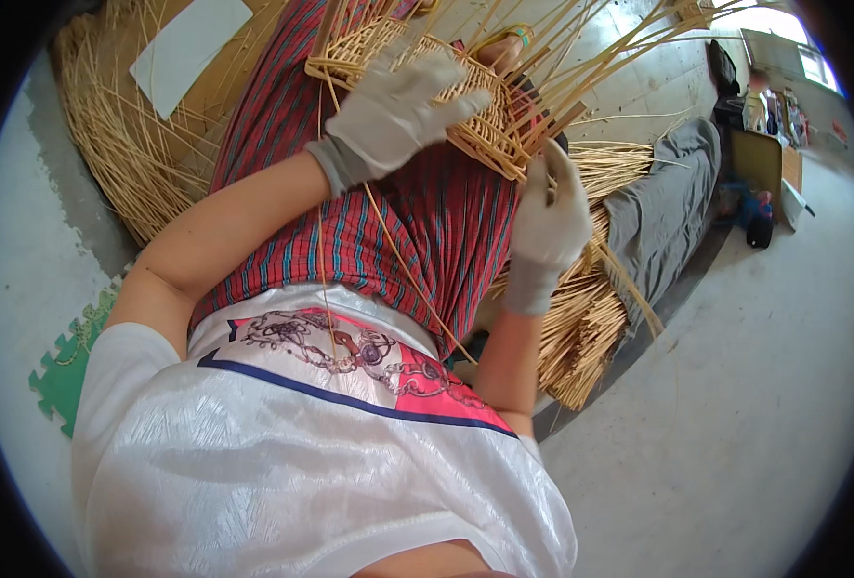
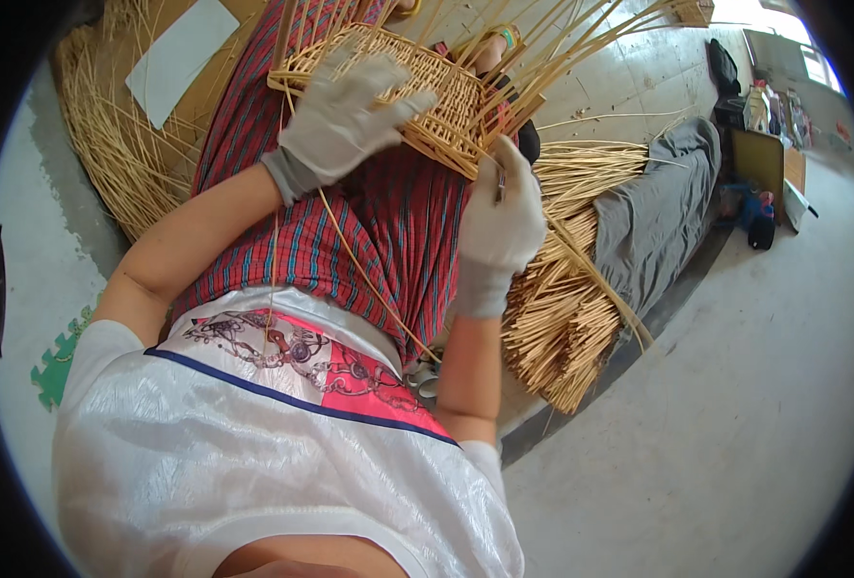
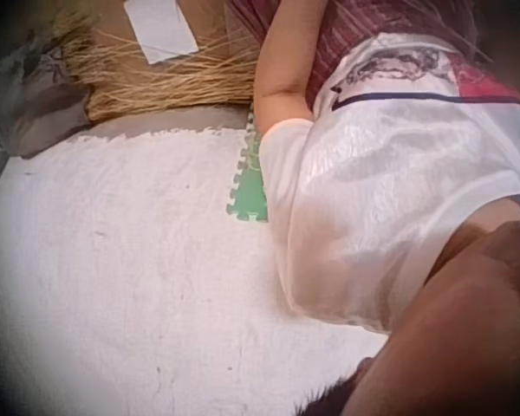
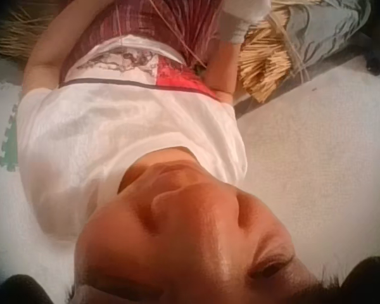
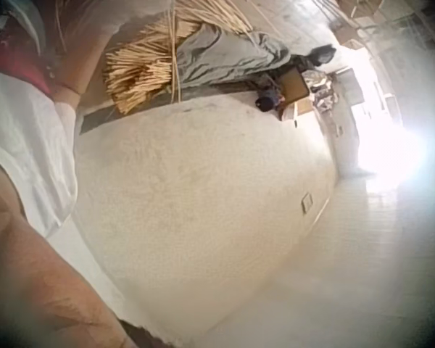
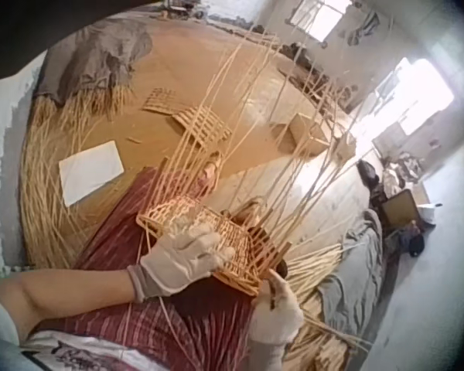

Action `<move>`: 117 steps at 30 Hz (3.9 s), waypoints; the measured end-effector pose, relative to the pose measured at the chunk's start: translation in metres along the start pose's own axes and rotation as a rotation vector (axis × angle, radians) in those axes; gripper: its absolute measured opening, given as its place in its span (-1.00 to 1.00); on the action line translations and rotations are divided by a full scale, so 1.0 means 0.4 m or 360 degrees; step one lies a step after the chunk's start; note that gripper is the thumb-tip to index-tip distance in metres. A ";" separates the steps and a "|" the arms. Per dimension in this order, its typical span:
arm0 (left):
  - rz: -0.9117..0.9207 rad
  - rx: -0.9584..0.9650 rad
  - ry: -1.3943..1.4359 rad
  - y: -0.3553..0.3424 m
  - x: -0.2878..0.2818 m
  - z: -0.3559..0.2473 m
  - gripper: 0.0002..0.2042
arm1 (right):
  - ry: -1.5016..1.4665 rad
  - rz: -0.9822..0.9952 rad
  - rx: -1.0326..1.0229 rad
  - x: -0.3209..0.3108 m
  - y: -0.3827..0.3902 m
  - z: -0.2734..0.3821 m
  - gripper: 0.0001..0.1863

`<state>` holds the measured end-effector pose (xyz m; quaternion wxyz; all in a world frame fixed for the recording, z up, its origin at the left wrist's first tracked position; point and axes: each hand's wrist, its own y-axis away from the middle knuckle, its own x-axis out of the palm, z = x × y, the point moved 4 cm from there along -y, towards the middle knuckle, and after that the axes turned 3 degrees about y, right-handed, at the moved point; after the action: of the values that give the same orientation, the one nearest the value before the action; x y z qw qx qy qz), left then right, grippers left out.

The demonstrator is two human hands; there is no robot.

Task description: Weaving a wicker or straw basket by hand.

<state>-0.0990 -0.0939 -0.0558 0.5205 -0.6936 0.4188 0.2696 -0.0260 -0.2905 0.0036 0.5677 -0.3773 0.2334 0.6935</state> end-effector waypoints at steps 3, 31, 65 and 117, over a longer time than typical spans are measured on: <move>0.0146 0.0323 -0.0043 0.001 0.065 -0.033 -0.32 | -0.0061 0.0355 -0.0038 0.032 -0.147 0.119 -0.56; 0.0039 0.0236 0.0095 0.016 0.090 -0.047 -0.49 | 0.0171 -0.0520 -0.0843 0.075 -0.159 0.098 -0.70; 0.0632 0.0233 -0.0089 -0.041 0.145 -0.126 -0.61 | -0.0278 0.0263 -0.0389 0.065 -0.219 0.060 -0.63; 0.0195 0.0335 -0.0316 -0.126 0.152 -0.048 -0.52 | 0.0780 0.0473 -0.1141 0.055 -0.238 -0.073 -0.43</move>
<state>-0.0262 -0.1249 -0.0738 0.6116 -0.5784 0.4328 0.3227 0.0718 -0.2755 -0.0215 0.2239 -0.6652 0.1577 0.6947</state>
